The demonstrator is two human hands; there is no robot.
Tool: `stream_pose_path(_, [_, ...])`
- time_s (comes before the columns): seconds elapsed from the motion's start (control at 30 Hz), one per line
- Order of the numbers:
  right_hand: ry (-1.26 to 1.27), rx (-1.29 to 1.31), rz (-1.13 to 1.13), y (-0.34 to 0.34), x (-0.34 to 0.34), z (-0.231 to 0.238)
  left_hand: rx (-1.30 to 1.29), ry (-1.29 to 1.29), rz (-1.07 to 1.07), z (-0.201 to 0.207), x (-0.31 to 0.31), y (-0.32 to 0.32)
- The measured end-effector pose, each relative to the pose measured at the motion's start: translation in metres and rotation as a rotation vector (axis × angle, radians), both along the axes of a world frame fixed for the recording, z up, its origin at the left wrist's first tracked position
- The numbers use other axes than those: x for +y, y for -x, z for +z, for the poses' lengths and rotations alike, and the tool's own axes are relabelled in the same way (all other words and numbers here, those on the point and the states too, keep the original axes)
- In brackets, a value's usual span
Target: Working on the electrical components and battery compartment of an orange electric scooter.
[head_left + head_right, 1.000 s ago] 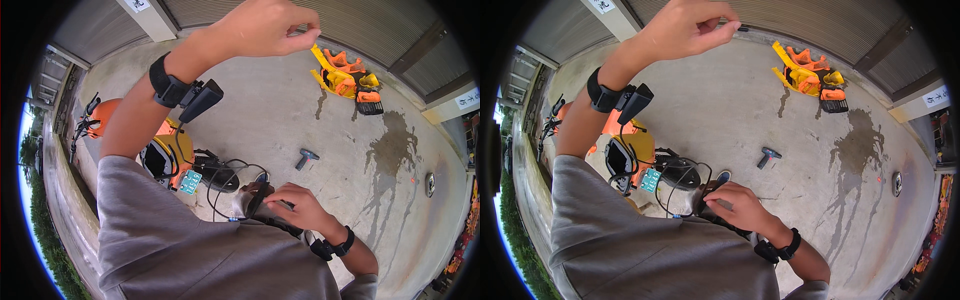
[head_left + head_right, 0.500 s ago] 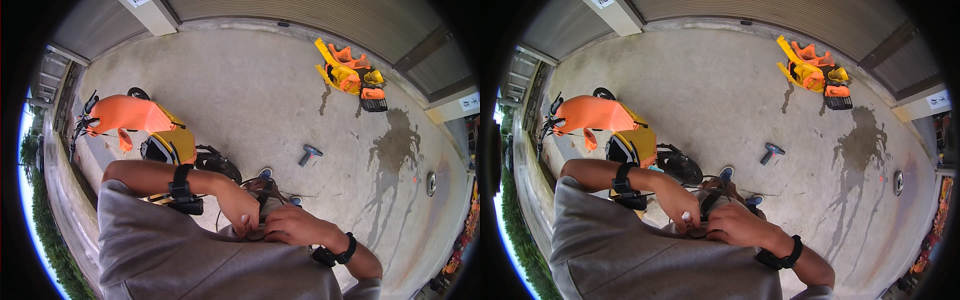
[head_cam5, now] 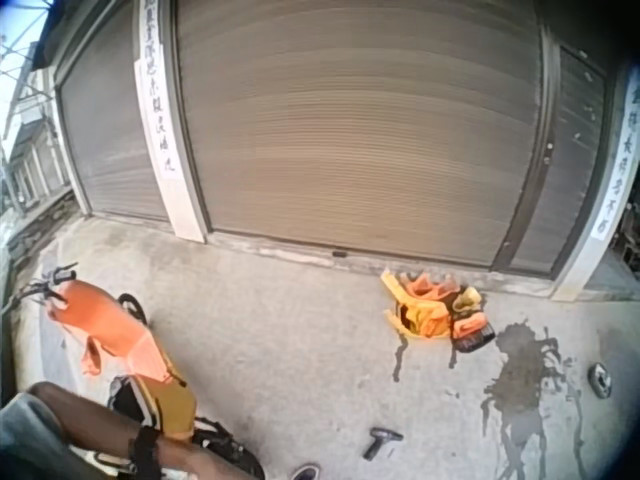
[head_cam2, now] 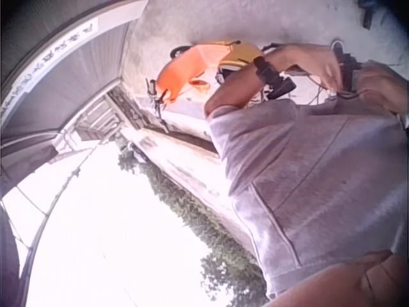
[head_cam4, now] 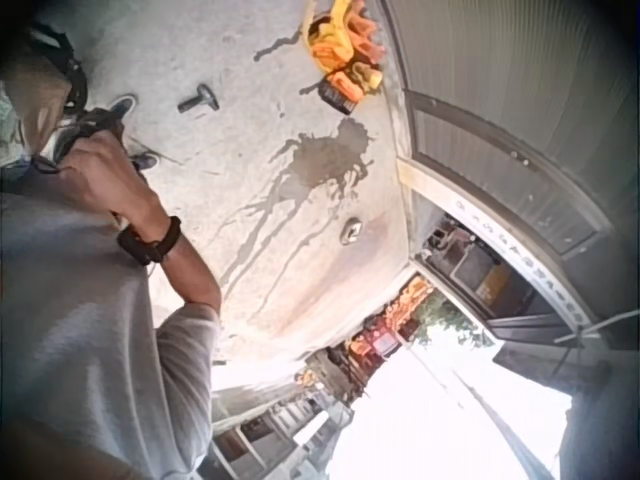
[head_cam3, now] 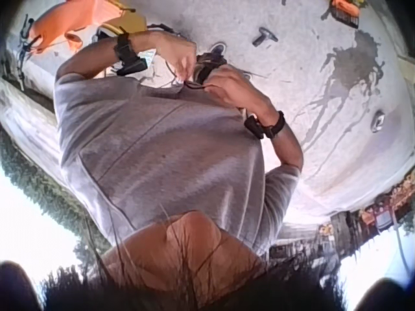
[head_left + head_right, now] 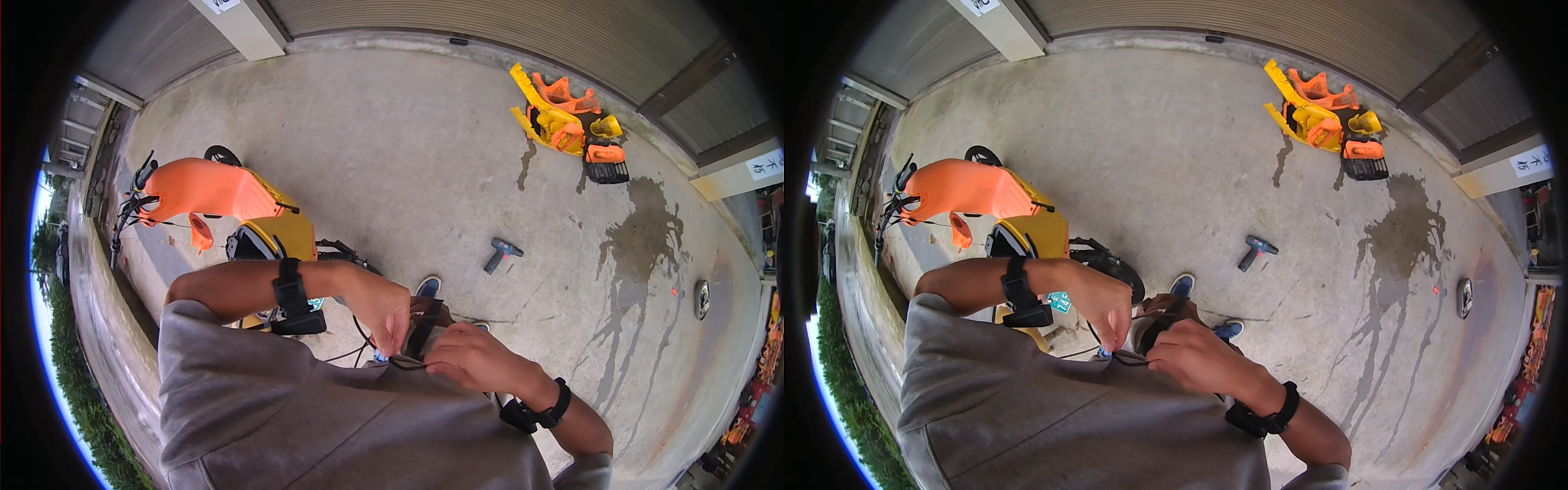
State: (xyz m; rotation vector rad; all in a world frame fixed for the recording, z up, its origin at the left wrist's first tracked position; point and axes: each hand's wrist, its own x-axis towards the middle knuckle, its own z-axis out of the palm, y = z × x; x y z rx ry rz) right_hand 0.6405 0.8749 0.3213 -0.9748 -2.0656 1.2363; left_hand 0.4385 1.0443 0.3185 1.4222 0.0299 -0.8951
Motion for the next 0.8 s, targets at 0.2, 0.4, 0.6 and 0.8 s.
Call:
stream_pose_path(0.2, [0.039,0.047,-0.274,-0.014,0.035,-0.009,0.063,0.136,0.134,-0.013,0.040,-0.012])
stream_pose_path(0.4, [0.073,0.023,-0.218,-0.012,0.027,-0.003,0.046,0.183,0.117,-0.005,0.018,0.006])
stream_pose_path(0.6, [0.113,0.111,-0.250,-0.004,0.005,-0.006,0.088,0.076,0.219,-0.002,-0.001,0.024])
stream_pose_path(0.8, [0.135,0.141,-0.223,0.012,-0.001,-0.015,0.027,0.032,0.167,-0.011,0.007,0.027])
